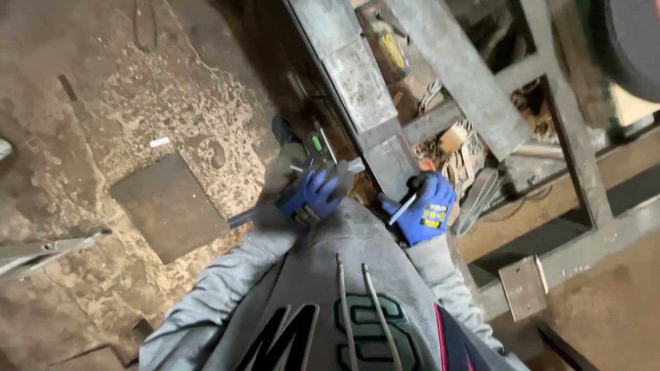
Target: The person marks a steel bar with a marker using a square, then positions metal bars on a welded frame and taps them into place with a hammer, working along the frame and finally lifting a bar off the assembly.
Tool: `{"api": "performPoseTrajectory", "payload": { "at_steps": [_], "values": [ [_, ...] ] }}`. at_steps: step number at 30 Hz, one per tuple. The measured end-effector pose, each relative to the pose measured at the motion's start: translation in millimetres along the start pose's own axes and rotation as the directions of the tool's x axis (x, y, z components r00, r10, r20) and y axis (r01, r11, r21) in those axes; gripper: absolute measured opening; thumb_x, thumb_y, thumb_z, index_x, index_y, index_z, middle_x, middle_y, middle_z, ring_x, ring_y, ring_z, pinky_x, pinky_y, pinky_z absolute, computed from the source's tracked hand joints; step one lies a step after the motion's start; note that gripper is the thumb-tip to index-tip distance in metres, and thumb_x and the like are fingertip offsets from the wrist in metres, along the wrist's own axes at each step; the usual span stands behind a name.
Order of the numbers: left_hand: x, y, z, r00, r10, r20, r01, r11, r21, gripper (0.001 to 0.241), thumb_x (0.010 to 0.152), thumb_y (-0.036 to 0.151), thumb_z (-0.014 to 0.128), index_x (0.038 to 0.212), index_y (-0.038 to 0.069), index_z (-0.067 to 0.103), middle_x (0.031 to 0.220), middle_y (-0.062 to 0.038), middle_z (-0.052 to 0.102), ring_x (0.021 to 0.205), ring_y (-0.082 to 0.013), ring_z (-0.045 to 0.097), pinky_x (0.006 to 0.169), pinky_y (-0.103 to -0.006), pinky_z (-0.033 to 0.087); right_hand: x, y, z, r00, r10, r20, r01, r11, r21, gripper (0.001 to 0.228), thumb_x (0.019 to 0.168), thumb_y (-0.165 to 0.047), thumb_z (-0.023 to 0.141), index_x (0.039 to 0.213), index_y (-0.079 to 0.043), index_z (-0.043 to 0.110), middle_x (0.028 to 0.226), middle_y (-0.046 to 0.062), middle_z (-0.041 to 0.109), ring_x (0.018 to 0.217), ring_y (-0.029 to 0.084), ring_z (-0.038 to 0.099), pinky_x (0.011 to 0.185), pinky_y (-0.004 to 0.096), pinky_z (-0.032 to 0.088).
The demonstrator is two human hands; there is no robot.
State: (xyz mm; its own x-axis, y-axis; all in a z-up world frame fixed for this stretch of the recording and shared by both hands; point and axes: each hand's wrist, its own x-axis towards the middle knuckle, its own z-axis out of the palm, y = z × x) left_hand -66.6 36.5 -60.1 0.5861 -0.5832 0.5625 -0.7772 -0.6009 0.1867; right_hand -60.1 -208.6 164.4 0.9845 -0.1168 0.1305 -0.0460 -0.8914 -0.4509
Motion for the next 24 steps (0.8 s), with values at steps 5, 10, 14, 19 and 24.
{"api": "performPoseTrajectory", "payload": {
  "at_steps": [5, 10, 14, 19, 24],
  "values": [
    [28.9, -4.4, -39.2, 0.993, -0.083, 0.078, 0.100, 0.964, -0.247, 0.036, 0.094, 0.027, 0.066, 0.128, 0.017, 0.061, 0.135, -0.013, 0.059, 0.119, -0.0392, 0.062, 0.098, -0.0508, 0.055, -25.7, 13.1, 3.2, 1.000, 0.010, -0.018, -0.010, 1.000, -0.018, 0.053, 0.067, -0.035, 0.089, 0.095, 0.000, 0.060, 0.089, 0.017, 0.061, 0.082, 0.038, 0.059, 0.075, 0.048, 0.048],
    [35.0, -50.2, -62.9, 0.857, -0.241, 0.455, 0.498, 0.610, -0.616, 0.074, 0.097, 0.010, 0.059, 0.167, 0.011, 0.037, 0.154, -0.015, 0.055, 0.130, -0.0349, 0.064, 0.105, -0.0351, 0.055, -38.9, 6.5, 12.6, 0.999, 0.003, -0.044, -0.003, 1.000, -0.007, 0.050, 0.072, -0.035, 0.087, 0.098, 0.000, 0.062, 0.091, 0.018, 0.062, 0.085, 0.038, 0.060, 0.076, 0.047, 0.049],
    [28.4, -69.4, -25.9, 0.877, -0.115, 0.467, 0.457, -0.101, -0.884, 0.071, 0.092, 0.006, 0.062, 0.160, 0.002, 0.039, 0.150, -0.016, 0.056, 0.130, -0.0232, 0.061, 0.108, -0.0345, 0.052, -46.3, 0.3, 9.5, 0.995, 0.009, -0.102, -0.005, 0.999, 0.040, 0.045, 0.088, -0.031, 0.079, 0.114, 0.002, 0.062, 0.106, 0.020, 0.064, 0.097, 0.038, 0.063, 0.086, 0.046, 0.051],
    [71.1, -53.5, -35.4, 0.609, -0.083, 0.789, 0.776, -0.145, -0.614, 0.077, 0.089, 0.021, 0.076, 0.157, 0.003, 0.046, 0.105, -0.015, 0.073, 0.093, -0.0179, 0.066, 0.081, -0.0345, 0.055, -32.4, 31.2, 26.8, 0.979, 0.086, -0.182, 0.003, 0.899, 0.438, 0.036, 0.101, -0.015, 0.043, 0.126, 0.006, 0.061, 0.120, 0.019, 0.067, 0.111, 0.035, 0.064, 0.097, 0.045, 0.048],
    [65.6, -34.5, -0.8, 0.628, -0.188, 0.755, 0.769, 0.001, -0.639, 0.067, 0.089, 0.026, 0.073, 0.146, 0.000, 0.049, 0.093, -0.007, 0.076, 0.075, -0.0146, 0.072, 0.065, -0.0304, 0.059, -28.6, 73.9, 67.0, 0.932, 0.359, 0.042, -0.235, 0.513, 0.825, 0.028, 0.099, -0.010, 0.063, 0.121, 0.006, 0.062, 0.102, 0.016, 0.069, 0.090, 0.021, 0.067, 0.083, 0.033, 0.055]
  ]
}}
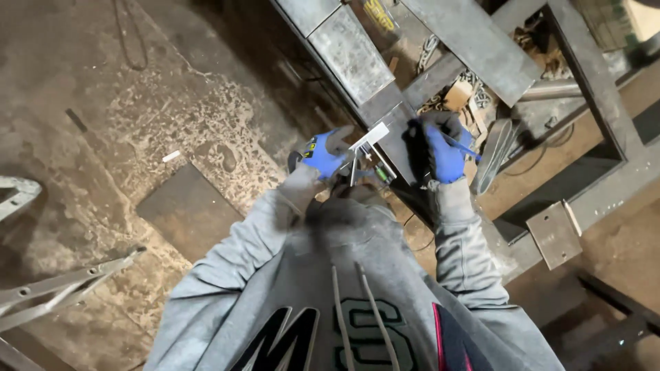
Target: The person marks a steel bar with a marker using a square, then positions metal bars on a welded frame and taps them into place with a hammer, working along the frame and finally lifting a bar off the assembly.
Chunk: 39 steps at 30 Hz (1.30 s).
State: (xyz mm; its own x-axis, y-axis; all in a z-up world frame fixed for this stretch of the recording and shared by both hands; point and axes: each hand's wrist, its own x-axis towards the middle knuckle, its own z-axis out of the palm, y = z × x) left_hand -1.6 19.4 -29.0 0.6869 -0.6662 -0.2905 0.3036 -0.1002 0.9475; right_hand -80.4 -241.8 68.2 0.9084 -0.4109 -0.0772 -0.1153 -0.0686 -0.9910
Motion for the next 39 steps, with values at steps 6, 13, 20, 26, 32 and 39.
{"api": "performPoseTrajectory", "payload": {
  "at_steps": [6, 13, 20, 26, 32, 39],
  "values": [
    [1.3, 65.5, 18.4, 0.951, -0.261, -0.164, 0.296, 0.922, 0.250, 0.062, 0.085, 0.029, 0.072, 0.141, 0.007, 0.056, 0.086, -0.015, 0.075, 0.069, -0.0239, 0.071, 0.061, -0.0380, 0.057, 14.5, -17.6, 11.9, 0.978, 0.202, 0.058, -0.210, 0.929, 0.306, 0.027, 0.101, -0.015, 0.051, 0.117, 0.002, 0.064, 0.087, 0.015, 0.070, 0.060, 0.015, 0.058, 0.056, 0.031, 0.051],
    [-3.6, 40.2, 37.1, 0.929, 0.028, -0.369, 0.134, 0.904, 0.407, 0.054, 0.081, 0.033, 0.075, 0.127, 0.006, 0.068, 0.101, -0.015, 0.077, 0.092, -0.0304, 0.074, 0.082, -0.0393, 0.057, 13.0, -9.4, 7.2, 0.966, 0.204, 0.157, -0.231, 0.957, 0.176, 0.023, 0.100, -0.013, 0.055, 0.117, 0.000, 0.061, 0.092, 0.012, 0.071, 0.068, 0.014, 0.061, 0.061, 0.029, 0.051],
    [-2.9, 38.7, 32.0, 0.935, 0.005, -0.353, 0.121, 0.935, 0.333, 0.048, 0.082, 0.037, 0.073, 0.120, 0.007, 0.071, 0.107, -0.013, 0.077, 0.099, -0.0288, 0.075, 0.086, -0.0387, 0.058, 11.3, -11.1, 11.5, 0.982, 0.097, 0.159, -0.068, 0.981, -0.180, 0.020, 0.092, -0.007, 0.064, 0.109, 0.002, 0.068, 0.096, 0.009, 0.073, 0.086, 0.013, 0.067, 0.078, 0.027, 0.055],
    [-11.5, 77.5, 33.8, 0.931, -0.037, -0.363, 0.208, 0.871, 0.444, 0.041, 0.085, 0.040, 0.069, 0.117, 0.015, 0.072, 0.109, -0.011, 0.075, 0.101, -0.0328, 0.071, 0.084, -0.0420, 0.056, 13.2, -23.4, 12.7, 0.954, -0.013, 0.299, 0.098, 0.957, -0.271, 0.020, 0.093, -0.008, 0.067, 0.110, 0.002, 0.071, 0.101, 0.006, 0.074, 0.091, 0.013, 0.068, 0.085, 0.029, 0.055],
    [-5.5, 52.3, 30.6, 0.960, 0.058, -0.274, 0.092, 0.859, 0.504, 0.031, 0.092, 0.034, 0.063, 0.115, 0.015, 0.072, 0.108, -0.012, 0.075, 0.099, -0.0356, 0.070, 0.084, -0.0442, 0.057, 19.9, -14.2, 13.5, 0.964, 0.103, 0.244, -0.043, 0.970, -0.239, 0.021, 0.090, -0.006, 0.068, 0.110, 0.001, 0.070, 0.096, 0.005, 0.072, 0.087, 0.009, 0.066, 0.080, 0.026, 0.056],
    [0.0, 31.3, 34.5, 0.946, 0.213, -0.246, -0.052, 0.846, 0.531, 0.030, 0.092, 0.028, 0.063, 0.114, 0.009, 0.071, 0.110, -0.016, 0.073, 0.102, -0.0382, 0.067, 0.086, -0.0465, 0.055, 21.3, -18.6, 11.9, 0.947, 0.062, 0.315, 0.044, 0.947, -0.319, 0.018, 0.093, -0.007, 0.067, 0.109, 0.002, 0.071, 0.096, 0.006, 0.074, 0.086, 0.009, 0.066, 0.079, 0.027, 0.055]
  ]
}}
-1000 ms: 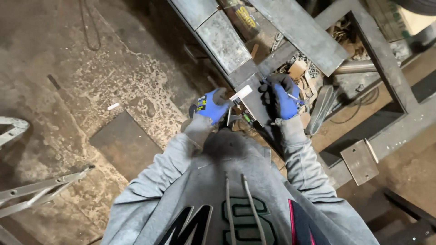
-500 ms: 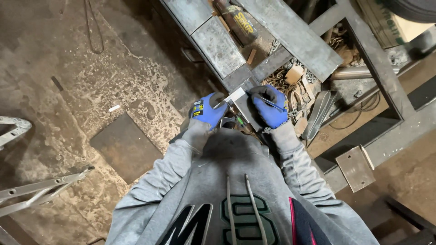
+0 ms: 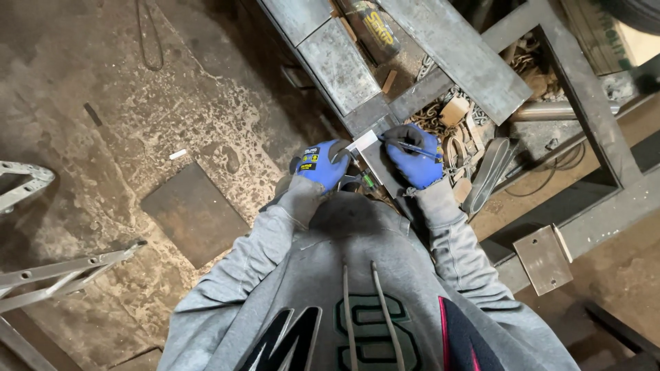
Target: The person marks a steel bar with a marker using a square, then positions metal bars on a welded frame and taps them into place with a hammer, working along the frame and finally lifting a bar off the assembly.
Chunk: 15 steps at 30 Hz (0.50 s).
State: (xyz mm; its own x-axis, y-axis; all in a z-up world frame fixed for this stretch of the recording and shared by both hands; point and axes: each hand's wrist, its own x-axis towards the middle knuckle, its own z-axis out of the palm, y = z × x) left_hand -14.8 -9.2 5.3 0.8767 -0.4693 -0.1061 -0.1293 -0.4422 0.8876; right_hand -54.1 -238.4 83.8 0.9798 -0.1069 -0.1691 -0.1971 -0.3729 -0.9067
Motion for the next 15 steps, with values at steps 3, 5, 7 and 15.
{"api": "performPoseTrajectory", "payload": {
  "at_steps": [3, 5, 7, 15],
  "values": [
    [1.1, 3.0, -1.6, 1.000, -0.027, 0.013, 0.027, 0.999, 0.019, 0.029, 0.093, 0.028, 0.062, 0.113, 0.009, 0.071, 0.110, -0.016, 0.073, 0.102, -0.0384, 0.067, 0.085, -0.0468, 0.055, -2.2, -5.5, 3.2, 0.998, 0.057, -0.011, -0.057, 0.998, -0.008, 0.019, 0.091, -0.008, 0.069, 0.107, 0.001, 0.072, 0.091, 0.005, 0.073, 0.077, 0.010, 0.064, 0.071, 0.027, 0.054],
    [1.0, 9.2, -7.3, 0.999, -0.043, 0.026, 0.043, 0.999, 0.009, 0.028, 0.093, 0.028, 0.062, 0.112, 0.009, 0.071, 0.109, -0.016, 0.073, 0.102, -0.0380, 0.068, 0.085, -0.0465, 0.055, -4.0, -21.2, 4.5, 0.990, 0.138, -0.025, -0.138, 0.990, 0.017, 0.018, 0.093, -0.012, 0.069, 0.106, 0.001, 0.072, 0.085, 0.005, 0.072, 0.073, 0.011, 0.064, 0.067, 0.028, 0.053],
    [2.1, 11.1, -8.0, 0.998, -0.058, 0.040, 0.058, 0.998, -0.001, 0.028, 0.094, 0.029, 0.061, 0.112, 0.009, 0.071, 0.108, -0.016, 0.073, 0.101, -0.0376, 0.068, 0.085, -0.0463, 0.055, -5.0, -30.1, 5.0, 0.975, 0.218, -0.037, -0.216, 0.975, 0.043, 0.019, 0.094, -0.015, 0.070, 0.104, 0.001, 0.072, 0.080, 0.004, 0.071, 0.069, 0.012, 0.063, 0.063, 0.028, 0.052],
    [2.7, 12.0, -13.2, 0.992, -0.079, 0.096, 0.083, 0.996, -0.040, 0.034, 0.092, 0.032, 0.062, 0.116, 0.009, 0.071, 0.108, -0.017, 0.073, 0.100, -0.0373, 0.069, 0.085, -0.0452, 0.056, -5.9, -46.4, 7.2, 0.991, 0.111, -0.074, -0.123, 0.976, -0.182, 0.029, 0.098, -0.028, 0.069, 0.103, 0.000, 0.074, 0.082, 0.007, 0.074, 0.071, 0.013, 0.067, 0.065, 0.030, 0.054]
  ]
}}
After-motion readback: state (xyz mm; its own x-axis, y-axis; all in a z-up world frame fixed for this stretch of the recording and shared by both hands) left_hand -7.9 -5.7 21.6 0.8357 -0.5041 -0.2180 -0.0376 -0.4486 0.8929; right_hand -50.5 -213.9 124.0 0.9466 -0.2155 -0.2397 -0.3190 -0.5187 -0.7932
